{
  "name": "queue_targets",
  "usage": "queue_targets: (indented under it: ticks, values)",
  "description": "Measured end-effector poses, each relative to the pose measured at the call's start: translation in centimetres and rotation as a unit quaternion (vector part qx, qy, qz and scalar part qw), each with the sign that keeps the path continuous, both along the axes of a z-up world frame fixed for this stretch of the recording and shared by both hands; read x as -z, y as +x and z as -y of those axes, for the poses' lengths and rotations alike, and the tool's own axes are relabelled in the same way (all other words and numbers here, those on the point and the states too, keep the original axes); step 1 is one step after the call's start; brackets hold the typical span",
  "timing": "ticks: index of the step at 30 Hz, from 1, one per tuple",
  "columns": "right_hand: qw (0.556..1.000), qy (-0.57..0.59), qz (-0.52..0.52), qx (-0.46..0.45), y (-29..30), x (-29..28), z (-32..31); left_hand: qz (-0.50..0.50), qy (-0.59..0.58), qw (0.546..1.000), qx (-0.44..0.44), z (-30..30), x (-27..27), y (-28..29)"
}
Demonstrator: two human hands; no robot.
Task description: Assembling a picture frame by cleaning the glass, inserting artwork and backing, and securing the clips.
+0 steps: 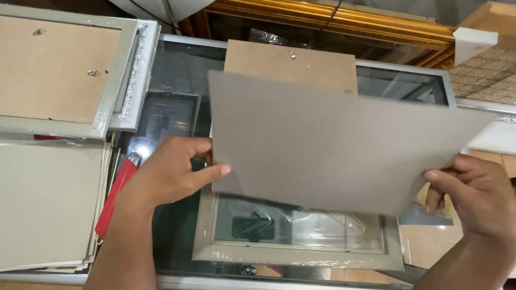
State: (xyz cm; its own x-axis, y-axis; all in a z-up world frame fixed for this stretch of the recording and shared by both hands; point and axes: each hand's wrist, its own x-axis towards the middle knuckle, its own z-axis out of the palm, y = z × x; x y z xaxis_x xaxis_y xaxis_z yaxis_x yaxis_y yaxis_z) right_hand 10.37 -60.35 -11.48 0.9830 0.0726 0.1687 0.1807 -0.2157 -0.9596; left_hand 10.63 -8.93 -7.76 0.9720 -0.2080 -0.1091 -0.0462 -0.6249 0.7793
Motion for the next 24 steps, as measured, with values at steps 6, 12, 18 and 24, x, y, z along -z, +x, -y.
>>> queue_targets:
  ticks: [6, 12, 18, 24]
  values:
    - [0.908, -0.244, -0.341, 0.022, 2.6, -3.2, -6.2, -0.204, 0.201, 0.958, -0.006, 1.8, -1.6, 0.5]
    - [0.91, -0.26, -0.323, 0.025, 2.9, -2.2, -7.1, 0.031, 0.115, 0.993, 0.013, 5.6, 1.0, -0.2]
    - [0.872, -0.423, -0.228, -0.094, 2.6, -0.5, -8.5, -0.015, 0.232, 0.949, 0.212, 9.5, 2.1, -1.3]
    - [0.845, -0.443, -0.27, -0.128, 2.1, -2.2, -11.0, -0.028, 0.233, 0.957, 0.17, 10.1, 2.1, -1.9]
